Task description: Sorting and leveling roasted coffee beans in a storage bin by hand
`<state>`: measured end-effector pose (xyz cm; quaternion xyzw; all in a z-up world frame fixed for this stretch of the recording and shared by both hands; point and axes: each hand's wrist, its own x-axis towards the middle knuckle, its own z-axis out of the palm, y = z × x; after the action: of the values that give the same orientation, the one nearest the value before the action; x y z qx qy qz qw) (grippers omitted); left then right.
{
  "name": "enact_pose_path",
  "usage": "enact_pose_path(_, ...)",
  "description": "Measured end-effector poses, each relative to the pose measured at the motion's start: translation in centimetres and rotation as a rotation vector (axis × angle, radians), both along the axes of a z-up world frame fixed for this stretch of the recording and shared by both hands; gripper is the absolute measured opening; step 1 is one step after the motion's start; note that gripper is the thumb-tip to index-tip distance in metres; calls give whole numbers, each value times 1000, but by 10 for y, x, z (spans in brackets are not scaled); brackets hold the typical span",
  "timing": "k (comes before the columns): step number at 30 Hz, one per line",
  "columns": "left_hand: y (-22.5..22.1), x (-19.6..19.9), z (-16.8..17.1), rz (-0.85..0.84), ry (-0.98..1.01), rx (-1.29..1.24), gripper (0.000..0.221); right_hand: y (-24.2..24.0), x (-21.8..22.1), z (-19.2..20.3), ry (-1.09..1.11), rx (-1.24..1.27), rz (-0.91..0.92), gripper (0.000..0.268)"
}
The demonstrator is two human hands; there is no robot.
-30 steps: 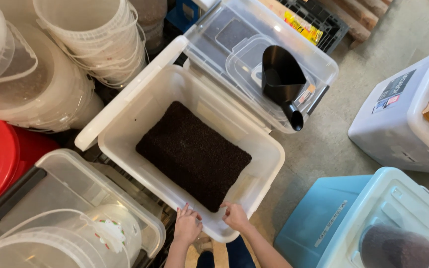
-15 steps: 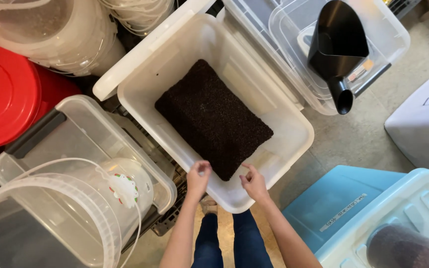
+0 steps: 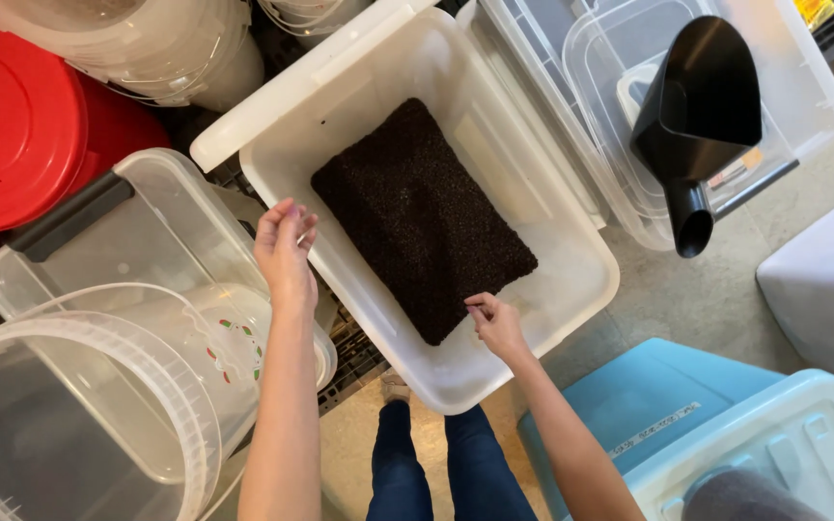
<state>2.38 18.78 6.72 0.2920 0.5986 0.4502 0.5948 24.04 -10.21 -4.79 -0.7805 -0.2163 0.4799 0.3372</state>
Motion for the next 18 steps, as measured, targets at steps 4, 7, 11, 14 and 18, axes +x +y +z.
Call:
enact_pose_path(4,-11,-7,-11,29,31,-10,16,5,20,1,-124,28,100,64)
enact_pose_path(7,-26,2,1,15,98,-55,17,-1,38,21,-161,-47,18,46)
enact_pose_path(11,-75,1,-33,-137,193,-141,16,3,50,62,-187,17,-98,41)
enact_pose_path(14,-128,4,-52,-373,272,-239,19,-3,71,85,-394,181,-162,22)
enact_pose_path(18,-204,-6,-117,-681,411,-445,22,5,109,167,-1025,452,-7,25)
